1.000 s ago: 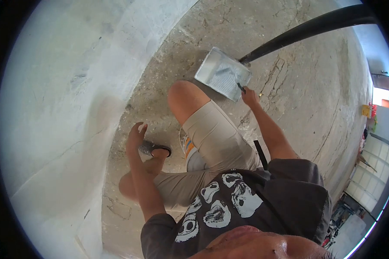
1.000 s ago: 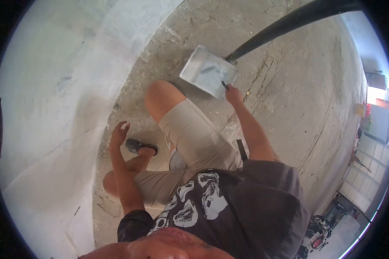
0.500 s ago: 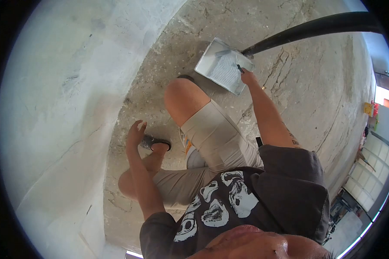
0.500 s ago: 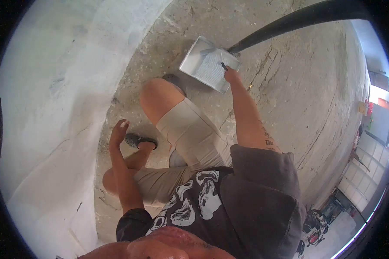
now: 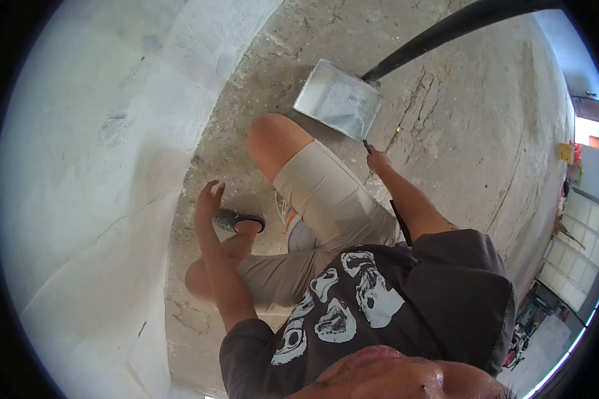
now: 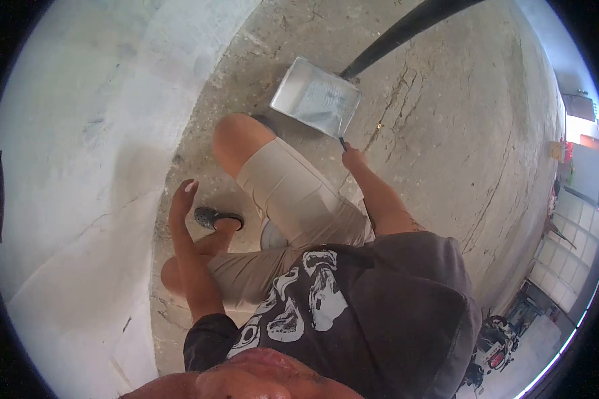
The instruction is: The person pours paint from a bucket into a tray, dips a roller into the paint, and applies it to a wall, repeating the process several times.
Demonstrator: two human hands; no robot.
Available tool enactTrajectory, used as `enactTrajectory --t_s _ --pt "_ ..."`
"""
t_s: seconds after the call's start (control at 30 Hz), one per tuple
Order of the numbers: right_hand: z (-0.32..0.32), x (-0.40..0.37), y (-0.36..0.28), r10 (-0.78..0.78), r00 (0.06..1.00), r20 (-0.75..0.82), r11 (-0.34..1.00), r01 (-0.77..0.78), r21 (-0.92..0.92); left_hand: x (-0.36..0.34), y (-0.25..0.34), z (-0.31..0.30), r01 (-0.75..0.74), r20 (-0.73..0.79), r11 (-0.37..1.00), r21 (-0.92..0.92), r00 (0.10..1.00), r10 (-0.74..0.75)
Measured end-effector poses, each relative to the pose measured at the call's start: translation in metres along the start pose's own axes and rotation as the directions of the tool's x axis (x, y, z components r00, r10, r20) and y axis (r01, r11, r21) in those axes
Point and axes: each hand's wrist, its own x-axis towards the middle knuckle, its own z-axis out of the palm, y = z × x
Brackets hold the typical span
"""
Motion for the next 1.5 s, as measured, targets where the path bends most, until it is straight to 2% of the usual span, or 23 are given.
enactTrajectory --t_s 0.1,0.2,0.27,0.3,0.37,0.5,0.6,0.8,0.93,1.1,1.17,1.3,1.4,1.5 --pt "-0.002 -0.011 0.008 -0.008 1.0 0.009 0.999 0.008 -0.033 -0.005 0.01 -0.005 0.026 -0.004 1.0 -0.004 1.0 -0.026" --pt "-0.006 0.002 0.002 -0.017 0.999 0.04 0.997 0.014 0.075 -0.011 0.014 -0.006 0.009 -0.039 1.0 -0.006 0.999 -0.009" --pt "-0.007 0.009 -0.003 -0.121 0.989 -0.085 0.992 0.123 0.023 -0.011 0.01 -0.006 0.015 -0.037 1.0 -0.023 0.999 -0.016" --pt "-0.01 0.006 -0.007 -0.124 0.989 -0.082 0.992 0.126 0.022 -0.012 0.008 -0.006 0.021 -0.033 0.999 -0.041 0.999 -0.022" --pt "-0.015 0.0 -0.014 -0.039 0.983 -0.181 0.986 0.068 0.153 -0.014 0.004 -0.006 0.023 -0.037 0.999 -0.03 0.999 -0.024" --pt "-0.004 0.0 -0.007 -0.013 0.984 -0.179 0.985 0.043 0.165 -0.02 0.011 -0.008 0.027 -0.041 1.0 -0.003 0.999 -0.027" --pt "0.011 0.004 0.003 -0.013 0.993 -0.115 0.993 0.026 0.114 -0.012 0.002 -0.003 -0.016 -0.033 1.0 -0.008 0.999 0.016" --pt "-0.007 0.033 -0.012 -0.032 0.982 -0.186 0.996 0.047 0.076 0.001 -0.002 0.003 0.053 0.021 0.998 0.022 0.998 -0.054" --pt "-0.033 0.081 -0.051 -0.007 0.971 -0.238 0.992 0.036 0.119 0.001 -0.002 0.004 0.047 0.035 0.999 0.024 0.998 -0.047" --pt "-0.074 0.075 -0.125 -0.116 0.956 -0.269 0.981 0.152 0.118 -0.001 -0.009 0.006 0.024 -0.007 1.0 0.006 1.0 -0.023" --pt "-0.083 0.08 -0.142 -0.115 0.966 -0.234 0.989 0.134 0.066 0.001 -0.012 0.008 0.04 0.005 0.999 0.011 0.999 -0.04" --pt "-0.086 0.097 -0.145 -0.15 0.965 -0.215 0.989 0.146 -0.035 -0.001 -0.014 0.007 0.01 0.003 1.0 0.005 1.0 -0.01" --pt "-0.092 0.096 -0.141 -0.171 0.964 -0.205 0.985 0.17 -0.022 -0.001 -0.011 0.007 0.055 0.016 0.998 -0.022 0.998 -0.055" --pt "-0.091 0.097 -0.136 -0.185 0.961 -0.208 0.983 0.179 -0.05 0.004 -0.012 0.01 0.038 0.022 0.999 -0.021 0.999 -0.038"
